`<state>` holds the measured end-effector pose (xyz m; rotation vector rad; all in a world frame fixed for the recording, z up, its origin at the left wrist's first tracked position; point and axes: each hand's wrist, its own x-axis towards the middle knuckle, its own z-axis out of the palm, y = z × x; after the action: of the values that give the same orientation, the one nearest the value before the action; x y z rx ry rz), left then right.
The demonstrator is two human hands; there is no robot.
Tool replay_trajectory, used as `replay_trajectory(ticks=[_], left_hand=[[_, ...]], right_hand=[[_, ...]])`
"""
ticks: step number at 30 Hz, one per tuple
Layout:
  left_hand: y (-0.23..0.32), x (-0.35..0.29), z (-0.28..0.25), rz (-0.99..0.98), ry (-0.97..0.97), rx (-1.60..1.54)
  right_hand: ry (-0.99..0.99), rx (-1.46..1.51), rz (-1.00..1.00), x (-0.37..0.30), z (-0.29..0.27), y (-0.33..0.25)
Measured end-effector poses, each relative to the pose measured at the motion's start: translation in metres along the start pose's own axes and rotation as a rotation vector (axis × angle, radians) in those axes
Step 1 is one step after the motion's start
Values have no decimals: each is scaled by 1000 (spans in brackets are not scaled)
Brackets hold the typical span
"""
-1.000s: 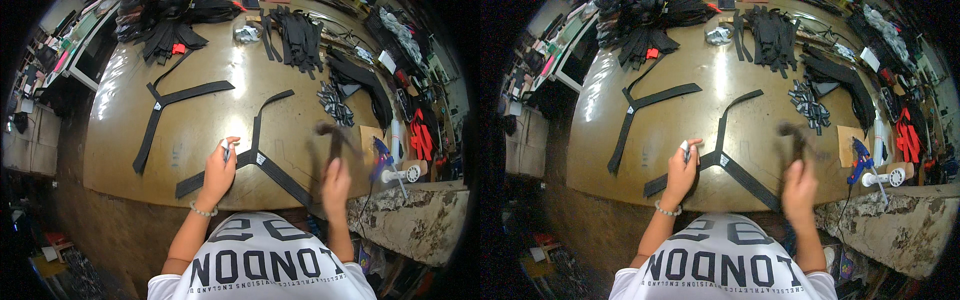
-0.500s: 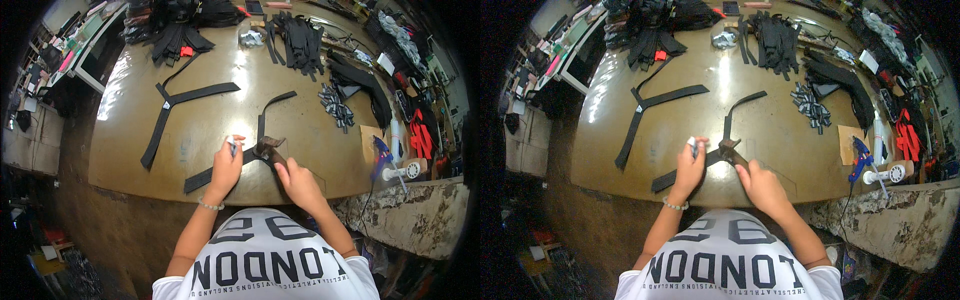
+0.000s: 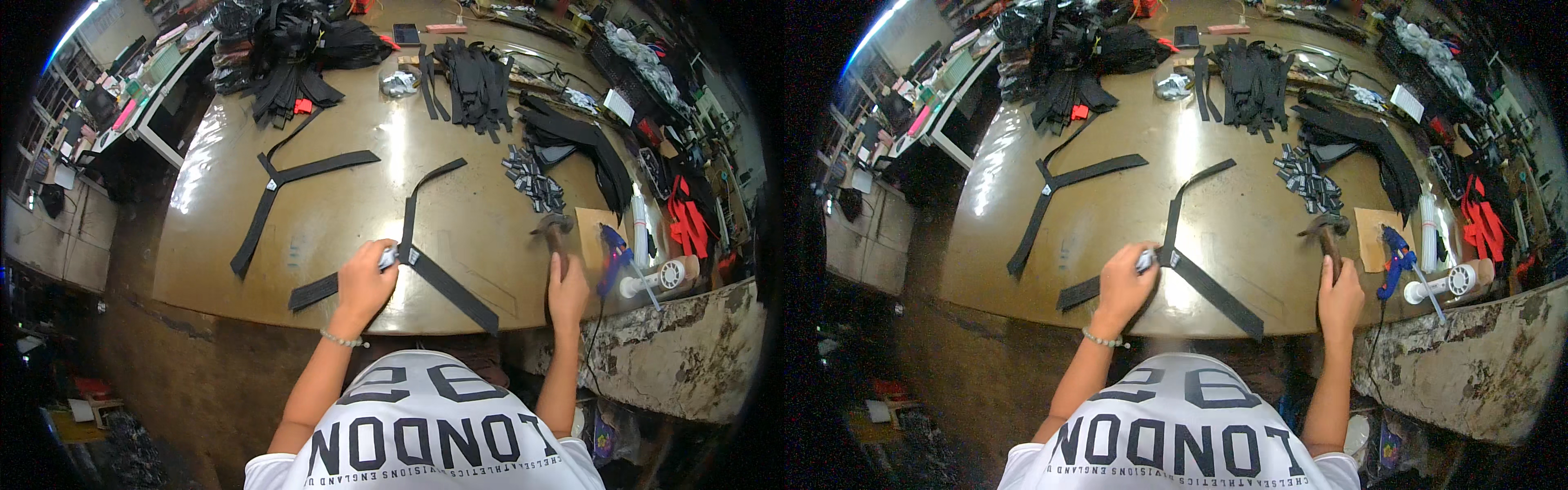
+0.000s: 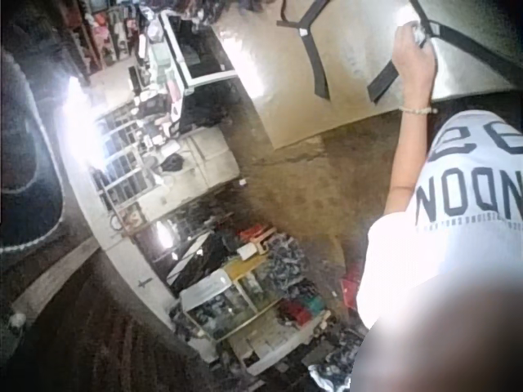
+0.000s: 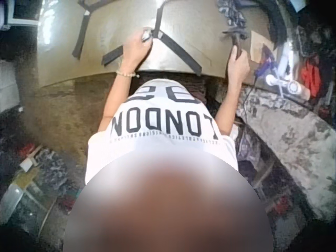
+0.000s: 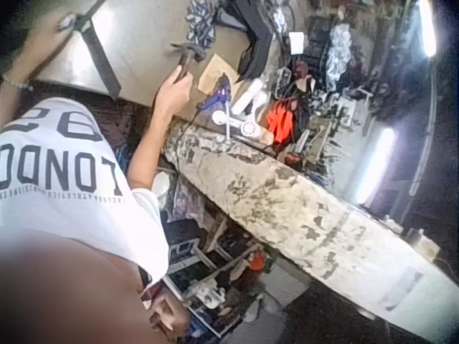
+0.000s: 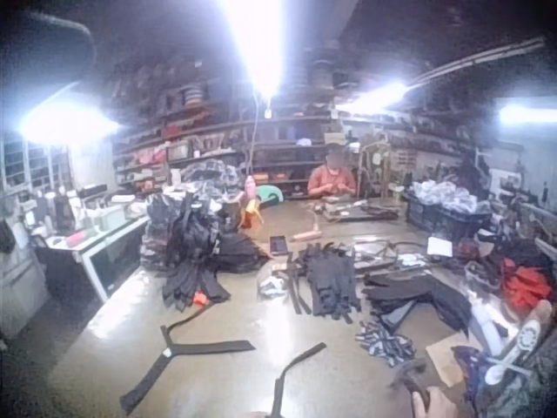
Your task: The person cuts black fabric straps with shears, then uses a hot glue gun and a hammer to attach small metal buckles to the strap ends. They repeatedly apply glue, position buckles, and tap them into place, stacking finished pieces on the table.
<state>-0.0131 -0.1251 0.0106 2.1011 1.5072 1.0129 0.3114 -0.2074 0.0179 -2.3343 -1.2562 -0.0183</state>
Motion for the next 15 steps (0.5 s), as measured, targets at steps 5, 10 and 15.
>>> replay_trajectory(ticks=[5, 10, 15], left_hand=[[-1, -13, -31, -214, -143, 174], [-2, 5, -29, -92, -253, 27], [12, 45, -17, -62, -445, -6]], right_hand=[[48, -186, -166, -7, 8, 4], [48, -167, -125, -7, 8, -2], [40, -208, -126, -9, 8, -3]])
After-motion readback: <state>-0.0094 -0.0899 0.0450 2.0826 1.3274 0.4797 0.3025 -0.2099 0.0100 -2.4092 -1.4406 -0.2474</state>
